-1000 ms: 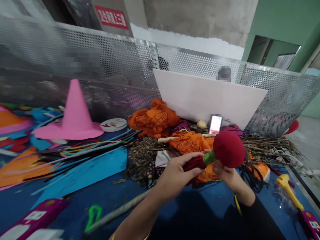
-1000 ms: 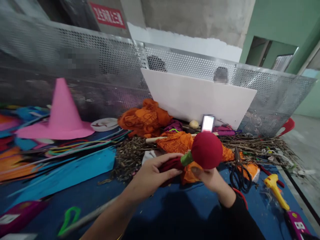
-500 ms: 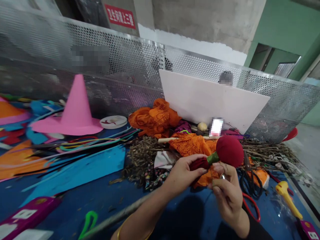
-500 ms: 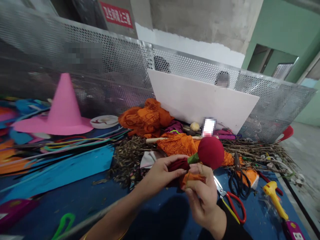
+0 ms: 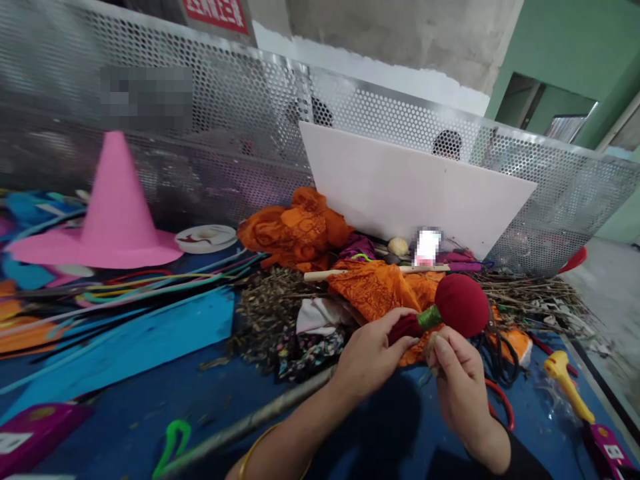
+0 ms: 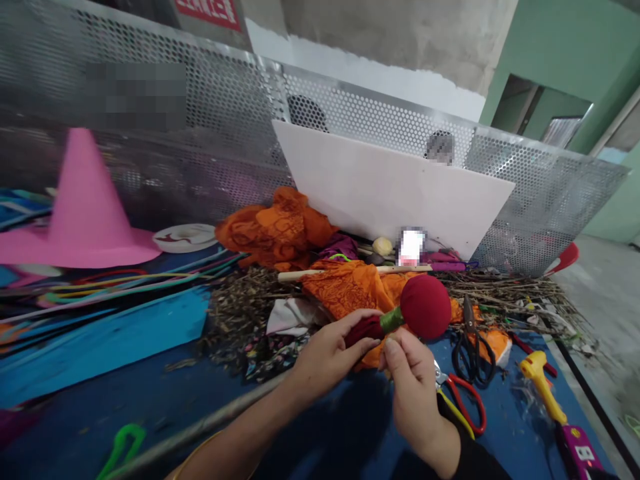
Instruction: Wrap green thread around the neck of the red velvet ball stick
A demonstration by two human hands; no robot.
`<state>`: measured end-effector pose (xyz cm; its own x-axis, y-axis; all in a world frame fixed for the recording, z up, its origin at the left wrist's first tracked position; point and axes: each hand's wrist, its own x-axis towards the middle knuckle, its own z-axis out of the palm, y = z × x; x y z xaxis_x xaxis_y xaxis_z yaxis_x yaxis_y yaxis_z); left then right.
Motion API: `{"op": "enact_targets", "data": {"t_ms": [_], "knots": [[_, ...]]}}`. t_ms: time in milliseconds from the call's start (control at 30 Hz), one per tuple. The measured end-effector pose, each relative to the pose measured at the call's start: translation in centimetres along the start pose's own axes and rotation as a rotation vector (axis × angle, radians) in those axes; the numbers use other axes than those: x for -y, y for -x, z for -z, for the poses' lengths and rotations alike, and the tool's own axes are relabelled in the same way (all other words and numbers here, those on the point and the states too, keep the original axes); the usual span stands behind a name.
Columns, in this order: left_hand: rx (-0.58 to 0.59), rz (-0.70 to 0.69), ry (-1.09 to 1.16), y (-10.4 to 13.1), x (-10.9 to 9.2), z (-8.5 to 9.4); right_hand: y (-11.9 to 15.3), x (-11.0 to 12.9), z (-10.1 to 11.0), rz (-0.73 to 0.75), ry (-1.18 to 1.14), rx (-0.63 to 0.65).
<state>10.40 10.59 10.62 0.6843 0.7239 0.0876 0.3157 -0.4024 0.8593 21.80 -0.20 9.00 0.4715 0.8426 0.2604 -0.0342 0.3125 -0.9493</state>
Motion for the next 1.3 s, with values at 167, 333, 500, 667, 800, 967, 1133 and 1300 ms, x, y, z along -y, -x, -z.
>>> {"op": "enact_targets", "data": {"t_ms": [167,333,500,667,800,967,1133,1300], "knots": [[-0.027,0.023,-0.103,0.1,0.0,-0.1,0.1,0.4,-0.9,-0.002,-0.015,-0.077],[-0.035,-0.008,-0.169,0.1,-0.1,-0.2,-0.1,0.1,-1.1,-0.011,-0.018,-0.095],[-0.007,-0.078,-0.252,0.1,-0.4,0.1,-0.3,0.3,-0.7,-0.008,-0.053,-0.031],[0.126,-0.145,-0.315,0.5,-0.6,0.4,-0.8,2.8,0.0,0.134,0.132,0.132],[0.193,-0.179,-0.364,0.5,-0.7,0.1,-1.5,4.3,1.0,0.276,0.407,0.166],[0.187,-0.145,-0.451,0.4,-0.6,-0.4,-1.9,4.3,1.9,0.293,0.575,0.137],[0.206,-0.129,-0.484,0.4,-0.9,-0.3,-2.0,4.5,2.4,0.144,0.538,0.222],[0.190,-0.072,-0.490,0.3,-1.0,-0.2,-2.3,5.2,2.8,0.268,0.602,0.350]]}}
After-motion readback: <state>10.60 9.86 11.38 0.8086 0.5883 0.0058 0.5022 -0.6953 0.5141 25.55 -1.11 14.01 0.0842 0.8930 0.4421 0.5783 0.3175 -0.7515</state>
